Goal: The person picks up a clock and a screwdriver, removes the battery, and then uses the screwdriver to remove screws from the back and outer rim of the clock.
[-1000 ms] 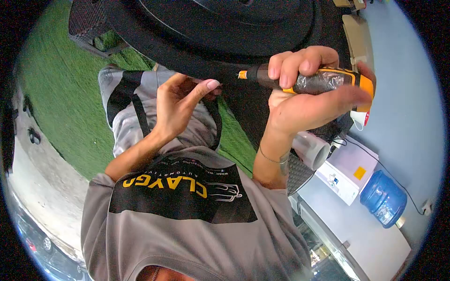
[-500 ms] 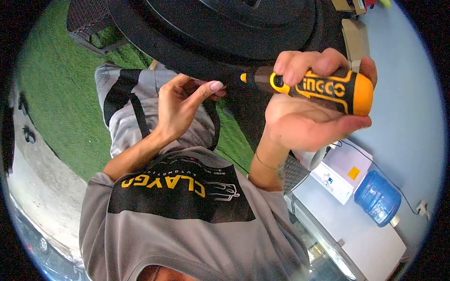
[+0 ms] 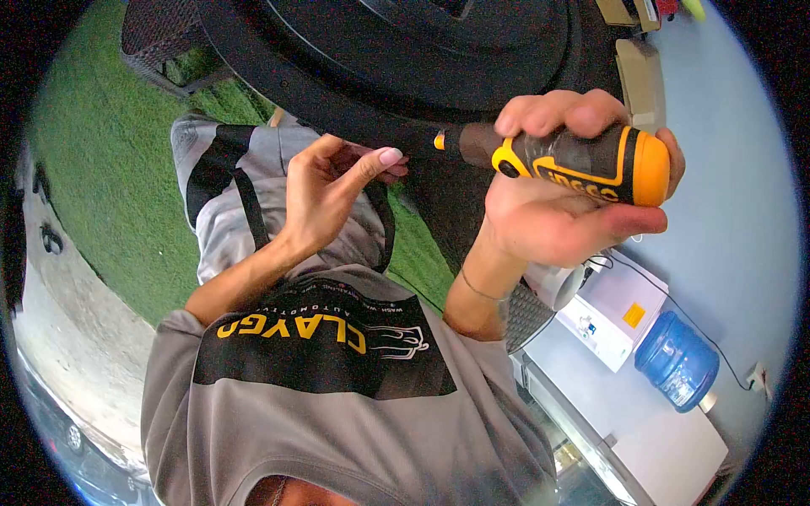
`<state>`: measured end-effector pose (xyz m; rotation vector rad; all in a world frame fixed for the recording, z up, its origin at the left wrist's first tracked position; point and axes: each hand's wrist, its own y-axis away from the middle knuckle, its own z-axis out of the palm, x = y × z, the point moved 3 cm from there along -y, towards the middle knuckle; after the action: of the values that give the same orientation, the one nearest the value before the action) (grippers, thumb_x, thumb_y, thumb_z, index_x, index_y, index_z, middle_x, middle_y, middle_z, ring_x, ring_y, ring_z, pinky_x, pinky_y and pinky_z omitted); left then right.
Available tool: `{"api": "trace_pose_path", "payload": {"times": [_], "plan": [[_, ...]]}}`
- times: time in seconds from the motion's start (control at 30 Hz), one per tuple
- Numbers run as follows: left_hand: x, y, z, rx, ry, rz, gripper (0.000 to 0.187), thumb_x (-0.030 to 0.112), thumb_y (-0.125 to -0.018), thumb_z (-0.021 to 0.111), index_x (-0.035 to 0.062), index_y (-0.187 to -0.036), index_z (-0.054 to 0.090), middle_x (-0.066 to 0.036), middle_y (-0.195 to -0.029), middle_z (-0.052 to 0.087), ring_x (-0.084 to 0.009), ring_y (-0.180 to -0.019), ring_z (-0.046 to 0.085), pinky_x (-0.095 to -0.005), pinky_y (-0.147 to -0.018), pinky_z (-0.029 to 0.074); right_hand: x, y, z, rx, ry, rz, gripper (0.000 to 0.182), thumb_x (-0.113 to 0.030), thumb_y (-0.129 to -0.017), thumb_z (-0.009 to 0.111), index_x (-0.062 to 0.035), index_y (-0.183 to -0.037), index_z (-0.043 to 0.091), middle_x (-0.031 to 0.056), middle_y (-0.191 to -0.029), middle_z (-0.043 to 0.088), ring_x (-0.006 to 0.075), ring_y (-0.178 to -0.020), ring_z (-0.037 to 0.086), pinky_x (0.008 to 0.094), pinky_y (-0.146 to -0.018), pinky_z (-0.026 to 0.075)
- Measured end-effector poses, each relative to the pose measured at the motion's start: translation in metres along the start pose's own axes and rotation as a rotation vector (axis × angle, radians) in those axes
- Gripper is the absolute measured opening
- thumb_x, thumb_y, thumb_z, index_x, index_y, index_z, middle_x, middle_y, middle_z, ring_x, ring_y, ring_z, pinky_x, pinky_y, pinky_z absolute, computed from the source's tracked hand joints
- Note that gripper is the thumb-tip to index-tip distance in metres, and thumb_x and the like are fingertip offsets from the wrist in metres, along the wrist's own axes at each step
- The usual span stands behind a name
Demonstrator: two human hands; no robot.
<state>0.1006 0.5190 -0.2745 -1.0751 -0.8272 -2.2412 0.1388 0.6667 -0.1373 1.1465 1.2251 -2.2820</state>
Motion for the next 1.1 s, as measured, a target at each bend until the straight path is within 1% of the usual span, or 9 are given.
{"api": "trace_pose_path", "payload": {"times": [0.3, 0.37, 0.43, 0.57, 0.7, 0.83, 0.97, 1.03, 1.1], "plan": [[-0.001, 0.0, -0.001, 0.011, -0.014, 0.013, 0.017, 0.008, -0.088, 0.069, -0.0076, -0.09, 0.064, -0.017, -0.088, 0.071, -0.0202, -0.081, 0.07, -0.0301, -0.075, 0.057, 0.006, -0.001, 0.0, -0.085, -0.096, 0.015, 0.064, -0.073, -0.09, 0.029, -0.0258, -0.132, 0.042, 0.0111, -0.108, 0.048, 0.0229, -0.061, 0.053, 0.0353, -0.048, 0.045], [-0.001, -0.002, -0.001, 0.015, 0.011, 0.026, 0.016, 0.007, -0.088, 0.069, -0.008, -0.09, 0.063, -0.018, -0.088, 0.071, -0.021, -0.081, 0.07, -0.0307, -0.075, 0.058, 0.006, 0.003, 0.0, 0.022, -0.157, -0.02, 0.057, -0.071, -0.09, 0.035, -0.0271, -0.126, 0.04, 0.0104, -0.105, 0.048, 0.0221, -0.058, 0.052, 0.0326, -0.045, 0.044], [-0.001, -0.002, -0.001, 0.016, -0.001, 0.022, 0.016, 0.007, -0.088, 0.069, -0.008, -0.09, 0.063, -0.018, -0.088, 0.071, -0.0214, -0.081, 0.07, -0.0311, -0.076, 0.058, 0.0, 0.003, 0.001, -0.087, 0.031, -0.054, 0.049, -0.069, -0.089, 0.044, -0.0219, -0.104, 0.046, 0.0095, -0.1, 0.045, 0.0166, -0.064, 0.05, 0.0304, -0.048, 0.043], [0.0, -0.002, -0.001, 0.018, 0.029, 0.021, 0.015, 0.006, -0.089, 0.068, -0.0076, -0.089, 0.063, -0.019, -0.089, 0.071, -0.0219, -0.082, 0.07, -0.0317, -0.076, 0.058, -0.004, -0.006, -0.002, -0.082, 0.252, -0.051, 0.044, -0.061, -0.093, 0.047, -0.0221, -0.114, 0.048, 0.0068, -0.109, 0.048, 0.0192, -0.068, 0.053, 0.0363, -0.053, 0.046], [0.0, -0.002, 0.001, 0.037, 0.051, 0.05, 0.019, 0.011, -0.087, 0.071, -0.006, -0.086, 0.064, -0.014, -0.083, 0.071, -0.0133, -0.076, 0.067, -0.0254, -0.07, 0.056, 0.009, -0.007, -0.005, -0.089, -0.2, 0.038, 0.064, -0.066, -0.093, 0.036, -0.0151, -0.132, 0.036, 0.016, -0.105, 0.054, 0.0269, -0.076, 0.058, 0.0421, -0.056, 0.051], [0.004, -0.004, 0.0, 0.002, 0.024, 0.032, 0.017, 0.009, -0.088, 0.07, -0.0065, -0.087, 0.063, -0.016, -0.085, 0.071, -0.0152, -0.078, 0.068, -0.0273, -0.072, 0.057, 0.014, -0.005, -0.004, -0.198, -0.067, 0.07, 0.072, -0.074, -0.09, 0.029, -0.0151, -0.131, 0.04, 0.0102, -0.094, 0.055, 0.0202, -0.076, 0.052, 0.0355, -0.055, 0.045], [0.001, -0.008, 0.0, 0.0, 0.081, 0.082, 0.015, 0.007, -0.089, 0.067, -0.0073, -0.088, 0.063, -0.02, -0.089, 0.071, -0.0211, -0.078, 0.07, -0.0321, -0.072, 0.059, 0.022, 0.001, -0.008, -0.238, -0.111, -0.243, 0.077, -0.068, -0.087, 0.048, -0.0126, -0.135, 0.028, 0.0168, -0.106, 0.05, 0.0211, -0.063, 0.055, 0.0333, -0.051, 0.049], [0.001, -0.01, 0.0, 0.003, 0.082, 0.091, 0.015, 0.007, -0.09, 0.067, -0.0075, -0.088, 0.063, -0.02, -0.089, 0.071, -0.0211, -0.078, 0.07, -0.0322, -0.072, 0.059, 0.013, 0.001, -0.004, -0.227, -0.029, -0.238, 0.074, -0.065, -0.086, 0.053, -0.0105, -0.131, 0.031, 0.0142, -0.106, 0.048, 0.0215, -0.061, 0.057, 0.0353, -0.051, 0.051], [0.001, -0.009, 0.001, 0.003, 0.085, 0.093, 0.015, 0.007, -0.09, 0.067, -0.0076, -0.088, 0.063, -0.02, -0.089, 0.071, -0.0212, -0.078, 0.07, -0.0322, -0.071, 0.059, 0.009, 0.0, 0.005, 0.026, 0.239, -0.037, 0.074, -0.064, -0.087, 0.054, -0.0052, -0.128, 0.033, 0.0119, -0.103, 0.047, 0.023, -0.067, 0.059, 0.0376, -0.053, 0.052]]}}
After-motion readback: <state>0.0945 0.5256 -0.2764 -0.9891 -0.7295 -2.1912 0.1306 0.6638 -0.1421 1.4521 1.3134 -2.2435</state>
